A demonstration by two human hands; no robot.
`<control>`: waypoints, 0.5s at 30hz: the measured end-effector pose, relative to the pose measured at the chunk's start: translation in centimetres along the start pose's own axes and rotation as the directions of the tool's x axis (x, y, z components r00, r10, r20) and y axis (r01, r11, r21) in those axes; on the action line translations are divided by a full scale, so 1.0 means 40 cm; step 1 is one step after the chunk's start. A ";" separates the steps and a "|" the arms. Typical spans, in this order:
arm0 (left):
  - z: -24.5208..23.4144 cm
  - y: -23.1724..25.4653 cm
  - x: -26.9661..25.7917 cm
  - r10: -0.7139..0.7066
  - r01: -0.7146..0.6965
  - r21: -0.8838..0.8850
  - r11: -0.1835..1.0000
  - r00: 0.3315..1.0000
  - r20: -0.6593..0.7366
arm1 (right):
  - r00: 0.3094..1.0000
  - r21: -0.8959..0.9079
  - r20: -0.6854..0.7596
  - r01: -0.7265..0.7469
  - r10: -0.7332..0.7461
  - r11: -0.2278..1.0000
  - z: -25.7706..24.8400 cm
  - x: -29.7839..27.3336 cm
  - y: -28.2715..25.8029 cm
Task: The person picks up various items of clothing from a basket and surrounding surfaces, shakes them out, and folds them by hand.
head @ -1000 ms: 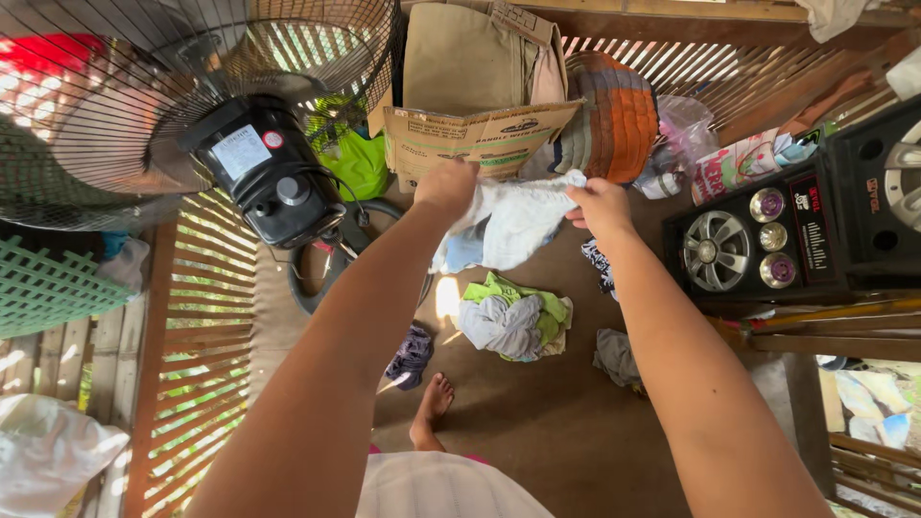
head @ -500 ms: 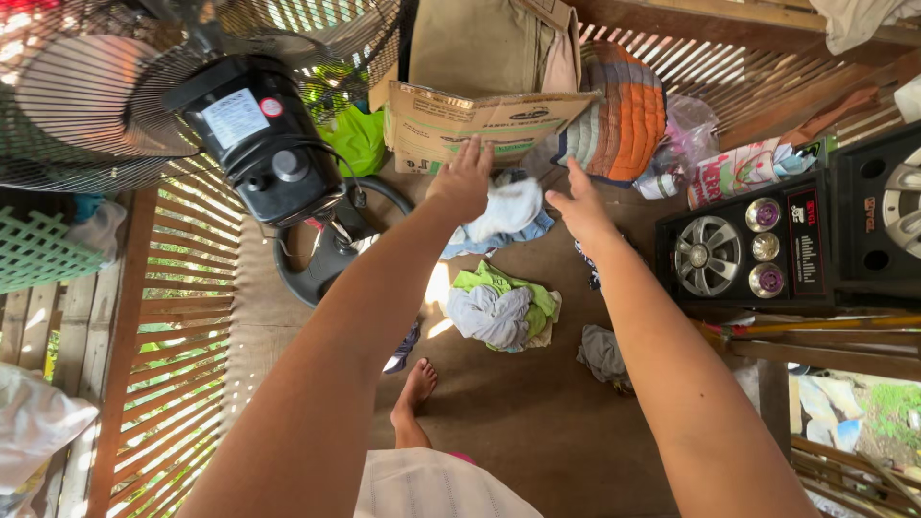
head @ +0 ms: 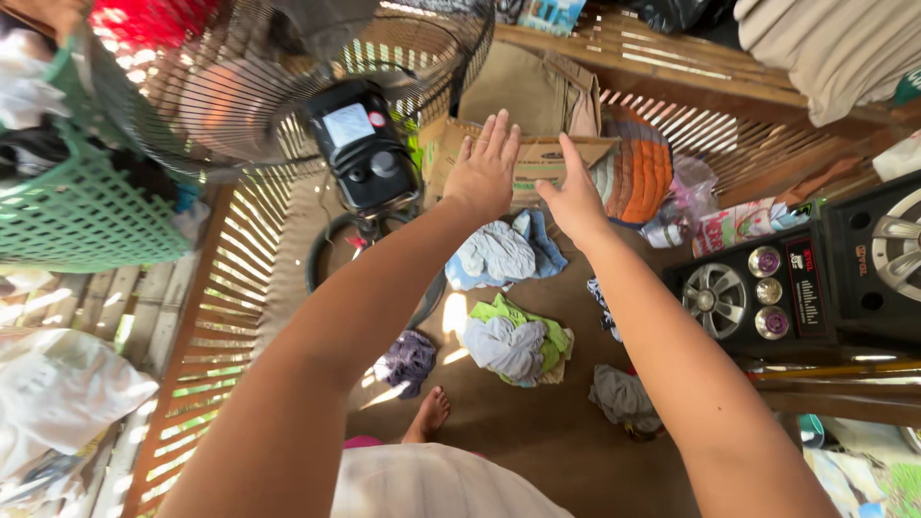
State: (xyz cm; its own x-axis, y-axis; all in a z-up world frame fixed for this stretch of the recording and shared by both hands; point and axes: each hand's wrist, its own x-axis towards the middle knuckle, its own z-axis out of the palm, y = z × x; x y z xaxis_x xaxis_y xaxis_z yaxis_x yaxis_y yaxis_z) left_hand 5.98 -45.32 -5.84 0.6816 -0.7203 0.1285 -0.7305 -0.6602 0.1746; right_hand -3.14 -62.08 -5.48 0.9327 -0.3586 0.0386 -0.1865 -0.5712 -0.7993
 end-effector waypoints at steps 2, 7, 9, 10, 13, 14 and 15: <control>-0.049 -0.028 -0.016 0.044 -0.043 0.006 0.999 0.985 -0.167 | 0.969 -0.077 -0.013 0.243 -0.245 0.967 0.004 -0.017 -0.078; -0.212 -0.098 -0.099 0.164 -0.119 0.176 0.977 0.948 -0.273 | 0.932 -0.101 -0.043 0.355 -0.361 0.929 0.050 -0.042 -0.254; -0.275 -0.124 -0.139 0.183 -0.113 0.218 0.969 0.924 -0.336 | 0.922 -0.089 -0.051 0.378 -0.384 0.921 0.079 -0.052 -0.319; -0.302 -0.140 -0.162 0.184 -0.118 0.203 0.972 0.920 -0.345 | 0.917 -0.092 -0.056 0.388 -0.394 0.917 0.097 -0.056 -0.350; -0.368 -0.209 -0.230 0.188 -0.128 0.178 0.976 0.906 -0.378 | 0.892 -0.087 -0.072 0.440 -0.446 0.894 0.163 -0.062 -0.438; -0.385 -0.235 -0.251 0.192 -0.128 0.184 0.975 0.898 -0.395 | 0.882 -0.085 -0.078 0.458 -0.464 0.885 0.186 -0.065 -0.462; -0.401 -0.262 -0.272 0.196 -0.128 0.189 0.974 0.890 -0.411 | 0.855 -0.089 -0.085 0.505 -0.512 0.858 0.211 -0.069 -0.486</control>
State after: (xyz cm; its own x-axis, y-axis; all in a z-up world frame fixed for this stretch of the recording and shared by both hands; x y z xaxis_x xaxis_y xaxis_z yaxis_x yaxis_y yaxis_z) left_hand 6.87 -27.16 6.58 0.4802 -0.6835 0.5497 -0.8060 -0.5911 -0.0309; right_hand 0.50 -43.74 4.89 0.8663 -0.0773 0.4934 0.2834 -0.7374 -0.6131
